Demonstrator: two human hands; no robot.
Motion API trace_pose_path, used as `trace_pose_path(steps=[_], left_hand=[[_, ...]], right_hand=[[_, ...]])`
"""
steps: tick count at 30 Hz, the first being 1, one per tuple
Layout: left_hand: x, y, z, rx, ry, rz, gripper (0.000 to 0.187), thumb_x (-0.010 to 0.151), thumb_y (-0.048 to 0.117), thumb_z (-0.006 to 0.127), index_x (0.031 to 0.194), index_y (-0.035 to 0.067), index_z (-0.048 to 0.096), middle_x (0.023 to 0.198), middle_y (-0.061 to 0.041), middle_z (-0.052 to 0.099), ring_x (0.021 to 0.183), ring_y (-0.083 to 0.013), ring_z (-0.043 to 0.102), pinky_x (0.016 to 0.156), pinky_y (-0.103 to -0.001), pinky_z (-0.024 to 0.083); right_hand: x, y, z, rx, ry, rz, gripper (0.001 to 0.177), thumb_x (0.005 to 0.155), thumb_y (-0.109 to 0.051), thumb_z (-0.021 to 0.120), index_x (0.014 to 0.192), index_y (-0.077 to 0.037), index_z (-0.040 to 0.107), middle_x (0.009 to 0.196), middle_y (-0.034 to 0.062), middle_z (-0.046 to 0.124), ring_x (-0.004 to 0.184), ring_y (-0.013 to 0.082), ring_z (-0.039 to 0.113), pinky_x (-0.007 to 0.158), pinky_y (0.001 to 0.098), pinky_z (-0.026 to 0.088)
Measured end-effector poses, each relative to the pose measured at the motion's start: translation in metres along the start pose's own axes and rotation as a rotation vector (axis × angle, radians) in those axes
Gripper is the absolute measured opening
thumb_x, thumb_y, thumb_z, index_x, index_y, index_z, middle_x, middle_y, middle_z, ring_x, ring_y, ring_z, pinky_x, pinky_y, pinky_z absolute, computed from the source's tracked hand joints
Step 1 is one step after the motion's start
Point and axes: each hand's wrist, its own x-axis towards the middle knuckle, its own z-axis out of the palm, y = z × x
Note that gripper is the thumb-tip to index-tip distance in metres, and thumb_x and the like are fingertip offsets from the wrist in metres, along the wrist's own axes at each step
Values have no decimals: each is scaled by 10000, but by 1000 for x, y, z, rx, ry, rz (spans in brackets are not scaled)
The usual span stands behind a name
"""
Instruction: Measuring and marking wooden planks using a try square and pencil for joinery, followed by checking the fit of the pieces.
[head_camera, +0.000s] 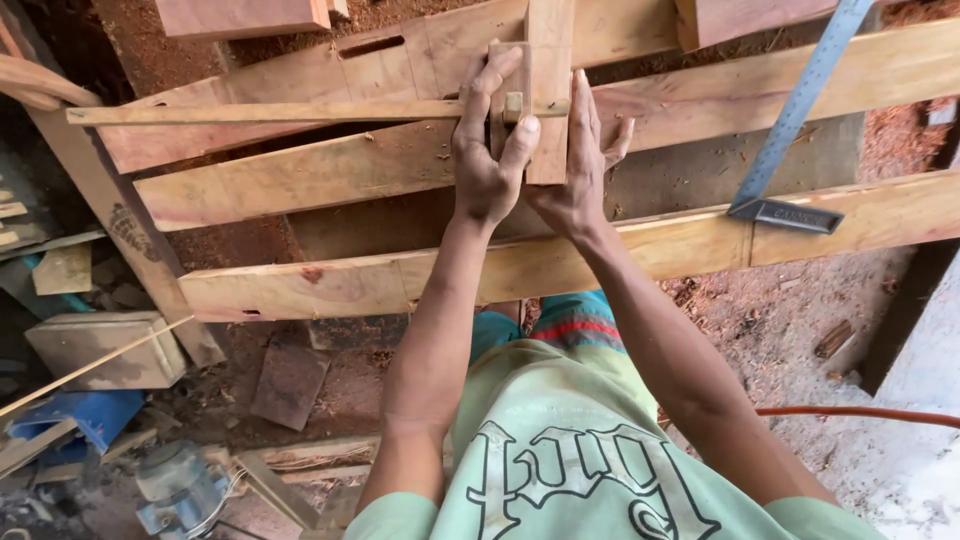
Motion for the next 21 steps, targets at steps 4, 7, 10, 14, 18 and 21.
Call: trace_pose_path(steps=[4,7,10,14,18,21], left_hand=[[-12,-11,-4,127,-23,-20,409,1076,337,580,1467,221,554,1699,-140,364,1613,-332,440,1337,-513,457],[-32,-4,-5,84,-39,-64,414,1094,371,557,1484,232,536,1736,-161,328,1676,-336,319,1368,-568,433],[-41,-1,-7,65,-32,-60,412,1090,370,574,1462,194,549,1698,-145,356,1636,-333,370,1384,-533,382],[-34,4,-6,40,-27,-45,410,1090,376,568,1448,177,550,1675,-154,377,1609,-325,401,1377,-521,380],[-40,1,-6,28,-9,-90,411,1083,365,571,1445,168,557,1676,-165,375,1632,-326,363,1395,-541,351],[-38,0,-3,18,3,-80,410,1086,376,575,1440,168,562,1675,-169,381,1636,-328,362,1394,-549,367]], right_hand=[[1,2,-4,78,-109,12,1046,909,-528,668,1676,12,205,1763,213,347,1686,274,235,1245,554,-267],[3,2,-6,3,-156,26,1047,923,-549,651,1679,19,202,1780,202,309,1690,257,197,1238,559,-263],[-3,15,-3,-8,-215,-11,1031,989,-587,585,1707,3,140,1819,172,188,1714,231,93,1237,530,-325],[37,31,-56,-4,-399,-164,1161,937,-487,844,1631,141,158,1742,370,197,1671,458,161,1248,624,-213],[85,36,-72,725,-453,-111,598,1130,-291,589,1662,-165,348,1696,117,397,1572,302,389,1313,492,287],[86,36,-13,800,-124,226,494,1212,-430,367,1627,-163,375,1683,129,389,1585,288,389,1343,503,305]])
